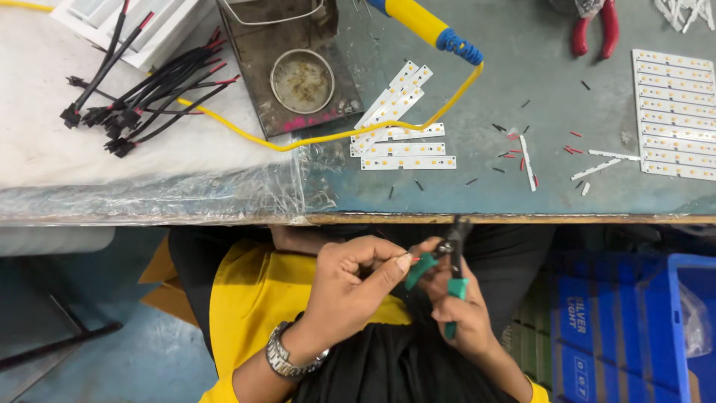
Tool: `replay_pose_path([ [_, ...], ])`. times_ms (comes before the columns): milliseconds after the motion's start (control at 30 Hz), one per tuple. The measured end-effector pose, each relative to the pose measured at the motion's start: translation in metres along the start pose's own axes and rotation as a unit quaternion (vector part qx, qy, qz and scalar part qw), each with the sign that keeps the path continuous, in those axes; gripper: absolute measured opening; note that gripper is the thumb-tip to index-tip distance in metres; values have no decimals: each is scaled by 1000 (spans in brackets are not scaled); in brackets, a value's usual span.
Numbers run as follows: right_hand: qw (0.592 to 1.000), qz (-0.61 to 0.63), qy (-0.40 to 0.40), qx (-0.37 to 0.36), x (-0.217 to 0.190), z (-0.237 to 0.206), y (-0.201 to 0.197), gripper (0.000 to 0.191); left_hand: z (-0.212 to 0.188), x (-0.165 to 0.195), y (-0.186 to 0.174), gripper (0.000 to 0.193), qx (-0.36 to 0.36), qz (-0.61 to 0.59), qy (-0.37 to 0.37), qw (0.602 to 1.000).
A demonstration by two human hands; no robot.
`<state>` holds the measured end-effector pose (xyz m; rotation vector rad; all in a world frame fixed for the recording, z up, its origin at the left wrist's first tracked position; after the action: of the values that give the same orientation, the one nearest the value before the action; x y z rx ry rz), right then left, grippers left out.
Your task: The person strips the insulation from the ends of red and black wires using wire strippers. They repeatedly pick up wires, strip both ends, and place the finished wires on the table.
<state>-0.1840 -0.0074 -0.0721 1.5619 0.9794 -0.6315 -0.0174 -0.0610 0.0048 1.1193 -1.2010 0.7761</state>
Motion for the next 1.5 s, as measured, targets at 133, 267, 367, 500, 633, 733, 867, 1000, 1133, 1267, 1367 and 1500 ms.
replay_pose_path([
  [133, 996, -42, 38, -72, 15, 8, 0, 92, 3, -26, -1, 12, -10, -88, -31, 996],
  [267, 986, -90, 94, -102, 25, 7, 12, 97, 7, -36, -5, 10, -2, -135, -53, 989],
  [367, 985, -76, 107, -114, 30, 6, 18, 100, 11, -39, -5, 11, 4, -154, -55, 987],
  [500, 983, -79, 114, -121, 31, 7, 20, 102, 13, -45, -6, 11, 4, -158, -62, 985],
  [633, 983, -69, 102, -135, 29, 8, 28, 102, 14, -52, -6, 9, 7, -196, -78, 978],
  [733, 982, -75, 100, -138, 29, 7, 28, 100, 14, -56, -5, 8, 10, -221, -103, 970],
  [867, 980, -122, 84, -134, 28, 8, 22, 84, 15, -56, -4, 10, 10, -242, -115, 964],
  [1000, 973, -183, 30, -138, 19, 9, 25, 68, 16, -55, -5, 8, 13, -248, -119, 961],
  [1133, 970, -208, 21, -122, 16, 10, 25, 63, 15, -55, -5, 8, 7, -245, -126, 961],
  [1267, 969, -218, 21, -115, 17, 10, 22, 61, 14, -56, -5, 8, 6, -248, -133, 960],
  [1367, 968, -230, 35, -96, 18, 10, 19, 60, 14, -56, -4, 7, 10, -248, -137, 959],
  [1500, 969, -215, 12, -116, 13, 10, 28, 59, 14, -55, -4, 7, 11, -244, -125, 961],
])
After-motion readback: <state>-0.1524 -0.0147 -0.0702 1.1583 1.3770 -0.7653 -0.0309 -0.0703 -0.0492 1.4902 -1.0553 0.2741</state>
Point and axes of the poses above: each hand's wrist, its own z-axis towards the middle knuckle, its own y-axis out of the palm, x = y × z, the point moved 9 cm from there along z, towards the middle knuckle, and after that the axes turned 1 degree about -x, right-handed, at the moved point
